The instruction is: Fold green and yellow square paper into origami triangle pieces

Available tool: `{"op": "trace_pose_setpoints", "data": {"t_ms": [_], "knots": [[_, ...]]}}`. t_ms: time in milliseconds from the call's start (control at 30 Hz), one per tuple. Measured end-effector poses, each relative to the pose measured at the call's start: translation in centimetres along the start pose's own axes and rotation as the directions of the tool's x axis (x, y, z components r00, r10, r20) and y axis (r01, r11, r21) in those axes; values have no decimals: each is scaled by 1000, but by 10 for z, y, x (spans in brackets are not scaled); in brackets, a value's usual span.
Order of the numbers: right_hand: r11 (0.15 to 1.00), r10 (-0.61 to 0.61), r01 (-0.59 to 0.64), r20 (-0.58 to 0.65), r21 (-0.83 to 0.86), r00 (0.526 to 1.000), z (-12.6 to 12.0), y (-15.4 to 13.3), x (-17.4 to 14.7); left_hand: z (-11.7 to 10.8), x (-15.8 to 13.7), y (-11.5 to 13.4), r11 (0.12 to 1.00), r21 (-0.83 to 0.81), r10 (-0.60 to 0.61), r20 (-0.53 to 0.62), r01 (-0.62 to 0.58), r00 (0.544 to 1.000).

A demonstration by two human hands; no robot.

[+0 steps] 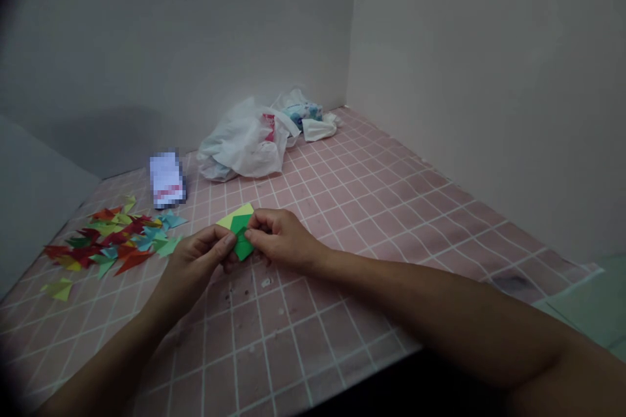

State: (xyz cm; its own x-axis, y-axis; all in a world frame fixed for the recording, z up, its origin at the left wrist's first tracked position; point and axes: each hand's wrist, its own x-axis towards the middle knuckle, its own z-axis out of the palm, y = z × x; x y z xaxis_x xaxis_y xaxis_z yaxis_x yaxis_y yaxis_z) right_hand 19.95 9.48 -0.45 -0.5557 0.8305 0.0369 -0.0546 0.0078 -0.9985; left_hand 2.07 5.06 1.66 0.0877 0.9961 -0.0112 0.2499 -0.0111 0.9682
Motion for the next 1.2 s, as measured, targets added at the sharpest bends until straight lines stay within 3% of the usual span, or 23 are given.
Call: {"op": "trace_pose_setpoints", "data": {"t_ms": [200,400,600,767,967,1100,1200], "knots": [[1000,-17,17,6,-16,1000,0,-2,-1,0,-1,3,1000,-3,18,5,-18,1000],[999,-33,33,27,-4,999,0,4,0,1,-2,0,994,-82,-66,9,67,998],[988,-136,139,-45,66,990,-3,5,4,1,-1,-4,971,-227,-117,-172,77,978],[989,-31,20,74,148,997,0,9,4,5,-3,-5,977,-207,-81,-178,43,981],[992,44,-55,97,110,994,2,8,3,6,-2,-9,965,-232,-149,-93,124,985],[991,-123,123,16,-55,992,0,4,1,6,-1,-8,918,-366,-226,-159,155,961],[924,-290,277,-12,-263,957,0,2,-1,7,-1,-4,883,-451,-251,-225,128,941]]}}
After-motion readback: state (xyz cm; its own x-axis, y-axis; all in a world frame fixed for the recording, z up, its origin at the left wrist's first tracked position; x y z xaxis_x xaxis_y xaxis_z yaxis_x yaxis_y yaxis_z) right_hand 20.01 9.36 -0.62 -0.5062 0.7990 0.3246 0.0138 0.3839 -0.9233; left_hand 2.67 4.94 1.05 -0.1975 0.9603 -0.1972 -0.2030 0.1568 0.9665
